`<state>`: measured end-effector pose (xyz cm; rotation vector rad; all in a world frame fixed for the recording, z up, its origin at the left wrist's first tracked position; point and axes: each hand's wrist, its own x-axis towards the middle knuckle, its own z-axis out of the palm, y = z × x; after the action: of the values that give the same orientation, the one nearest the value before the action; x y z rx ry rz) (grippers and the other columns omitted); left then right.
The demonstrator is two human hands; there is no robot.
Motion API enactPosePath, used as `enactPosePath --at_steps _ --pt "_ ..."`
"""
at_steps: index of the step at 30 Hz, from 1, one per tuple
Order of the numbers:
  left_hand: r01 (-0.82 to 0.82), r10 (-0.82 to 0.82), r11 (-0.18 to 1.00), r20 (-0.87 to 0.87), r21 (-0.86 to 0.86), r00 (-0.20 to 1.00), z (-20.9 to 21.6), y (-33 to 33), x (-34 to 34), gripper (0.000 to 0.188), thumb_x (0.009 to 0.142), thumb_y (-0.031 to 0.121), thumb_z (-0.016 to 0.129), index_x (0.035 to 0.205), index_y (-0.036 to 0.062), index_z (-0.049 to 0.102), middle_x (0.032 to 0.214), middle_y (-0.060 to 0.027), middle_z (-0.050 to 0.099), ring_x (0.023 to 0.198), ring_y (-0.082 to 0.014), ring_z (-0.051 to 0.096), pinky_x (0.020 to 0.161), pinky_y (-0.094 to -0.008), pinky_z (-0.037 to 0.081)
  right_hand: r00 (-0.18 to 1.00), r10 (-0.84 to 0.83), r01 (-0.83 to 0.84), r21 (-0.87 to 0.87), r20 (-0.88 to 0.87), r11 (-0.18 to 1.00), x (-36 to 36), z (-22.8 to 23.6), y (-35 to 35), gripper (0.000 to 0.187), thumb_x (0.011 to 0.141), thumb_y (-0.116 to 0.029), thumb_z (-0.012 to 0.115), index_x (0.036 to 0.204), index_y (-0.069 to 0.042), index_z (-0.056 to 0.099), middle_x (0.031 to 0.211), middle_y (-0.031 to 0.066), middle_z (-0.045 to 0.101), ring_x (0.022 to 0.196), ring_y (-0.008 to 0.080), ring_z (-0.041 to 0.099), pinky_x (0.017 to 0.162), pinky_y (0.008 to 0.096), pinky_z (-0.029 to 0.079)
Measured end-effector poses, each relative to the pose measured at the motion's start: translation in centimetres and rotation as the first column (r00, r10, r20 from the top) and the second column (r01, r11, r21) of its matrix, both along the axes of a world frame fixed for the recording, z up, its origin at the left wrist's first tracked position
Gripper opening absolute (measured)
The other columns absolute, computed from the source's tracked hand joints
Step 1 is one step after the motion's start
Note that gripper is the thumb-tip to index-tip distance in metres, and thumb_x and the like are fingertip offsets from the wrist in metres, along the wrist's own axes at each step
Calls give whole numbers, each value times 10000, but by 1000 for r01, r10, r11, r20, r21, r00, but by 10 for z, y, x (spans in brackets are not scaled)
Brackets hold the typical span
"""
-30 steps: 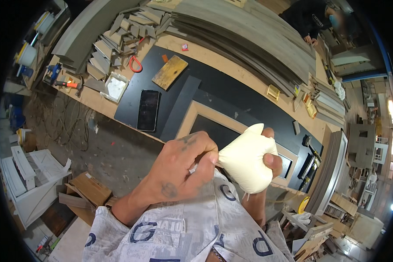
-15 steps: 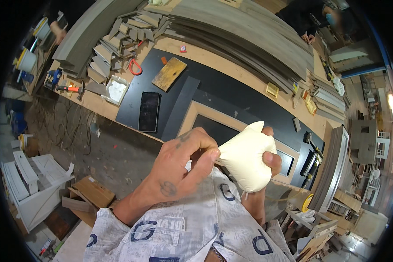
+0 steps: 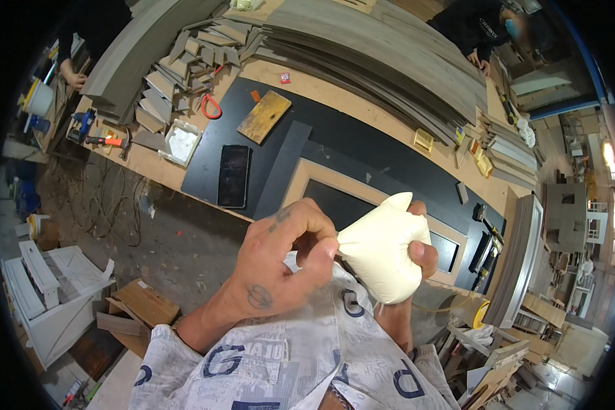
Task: The recorder uses a hammer and a pneumatic nail gun to assemble decorative wooden trim pieces and frames in a woodworking shop.
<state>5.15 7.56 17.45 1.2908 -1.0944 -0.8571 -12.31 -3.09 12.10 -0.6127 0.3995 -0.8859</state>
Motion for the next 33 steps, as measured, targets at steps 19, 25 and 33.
enactPosePath --at_steps 19,25,33 --pt "-145 147 983 11 -115 989 -17 9 6 148 980 124 534 944 -19 550 775 -74 537 600 -104 488 538 -250 409 979 -192 178 -166 -73 970 25 10 27 426 742 -356 637 1038 -106 459 923 120 581 844 260 635 742 409 566" --pt "-211 212 960 -19 -186 977 -22 13 11 143 978 124 542 936 -13 548 770 -73 540 584 -98 475 517 -256 397 977 -191 173 -175 -93 969 38 15 35 417 744 -362 638 1022 -110 457 920 114 580 834 260 633 744 413 567" --pt "-279 267 953 -108 -118 958 -24 19 30 210 967 180 583 868 -4 564 703 -42 543 538 -70 451 489 -257 376 991 -101 114 -157 89 981 40 7 31 462 765 -326 629 1103 -77 438 960 223 624 858 339 676 737 471 594"
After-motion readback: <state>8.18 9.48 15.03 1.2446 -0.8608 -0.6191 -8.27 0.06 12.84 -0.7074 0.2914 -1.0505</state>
